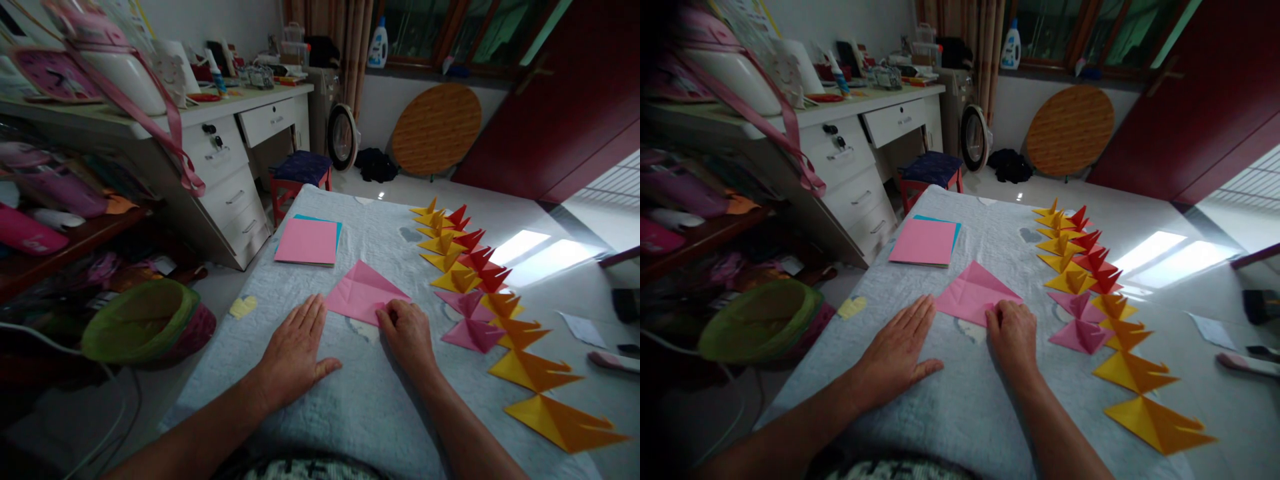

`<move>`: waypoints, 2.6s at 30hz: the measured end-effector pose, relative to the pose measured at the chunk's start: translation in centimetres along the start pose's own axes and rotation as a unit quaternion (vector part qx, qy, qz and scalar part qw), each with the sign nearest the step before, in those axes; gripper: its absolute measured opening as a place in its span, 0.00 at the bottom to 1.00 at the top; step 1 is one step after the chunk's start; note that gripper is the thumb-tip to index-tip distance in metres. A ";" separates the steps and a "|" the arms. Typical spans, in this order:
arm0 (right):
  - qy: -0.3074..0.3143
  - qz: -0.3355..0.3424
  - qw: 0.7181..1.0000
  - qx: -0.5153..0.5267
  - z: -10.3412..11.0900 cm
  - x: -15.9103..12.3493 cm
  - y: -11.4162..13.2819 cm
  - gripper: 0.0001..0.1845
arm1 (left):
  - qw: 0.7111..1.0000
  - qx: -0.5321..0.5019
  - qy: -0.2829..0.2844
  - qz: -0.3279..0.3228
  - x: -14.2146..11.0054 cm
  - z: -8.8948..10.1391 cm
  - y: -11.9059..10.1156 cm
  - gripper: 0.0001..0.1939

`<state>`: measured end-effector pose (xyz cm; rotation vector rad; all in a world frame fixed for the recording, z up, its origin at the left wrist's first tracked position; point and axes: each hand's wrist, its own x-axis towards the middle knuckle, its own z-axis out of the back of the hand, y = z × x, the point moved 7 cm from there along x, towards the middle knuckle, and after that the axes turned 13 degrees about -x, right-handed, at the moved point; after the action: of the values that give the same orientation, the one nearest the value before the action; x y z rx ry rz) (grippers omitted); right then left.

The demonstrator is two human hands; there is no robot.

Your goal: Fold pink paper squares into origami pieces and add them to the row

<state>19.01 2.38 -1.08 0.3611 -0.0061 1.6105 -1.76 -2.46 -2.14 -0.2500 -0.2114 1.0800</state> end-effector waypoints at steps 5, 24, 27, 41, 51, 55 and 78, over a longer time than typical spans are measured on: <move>-0.003 0.000 1.000 -0.003 0.1 0.0 0.0 0.13 | 0.999 0.025 -0.023 0.042 -0.5 0.9 1.5 0.44; -0.003 -0.010 1.000 0.001 0.0 -0.1 -0.3 0.13 | 0.994 -0.033 0.033 -0.102 2.3 -1.5 -4.1 0.41; -0.007 -0.013 1.000 0.006 0.0 -0.1 -0.5 0.13 | 0.994 -0.033 0.031 -0.098 2.3 -1.3 -4.3 0.41; -0.005 -0.024 1.000 -0.009 -0.1 0.0 -0.5 0.13 | 0.997 -0.018 0.031 -0.072 2.4 -1.6 -4.3 0.41; -0.068 -0.003 0.997 -0.046 1.6 -0.6 0.1 0.05 | 0.997 -0.011 0.043 -0.056 2.5 -1.4 -4.5 0.41; -0.021 0.175 0.984 -0.039 1.5 -1.6 3.1 0.08 | 0.997 -0.020 0.052 -0.053 2.5 -1.0 -4.7 0.41; 0.075 0.156 0.973 -0.150 2.3 -5.0 5.6 0.22 | 0.998 0.029 -0.043 -0.038 0.7 1.1 -1.6 0.29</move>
<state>14.17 -3.46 1.10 0.0011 -0.1968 1.9113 -0.44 -2.39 -0.58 -0.1422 -0.2646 1.0216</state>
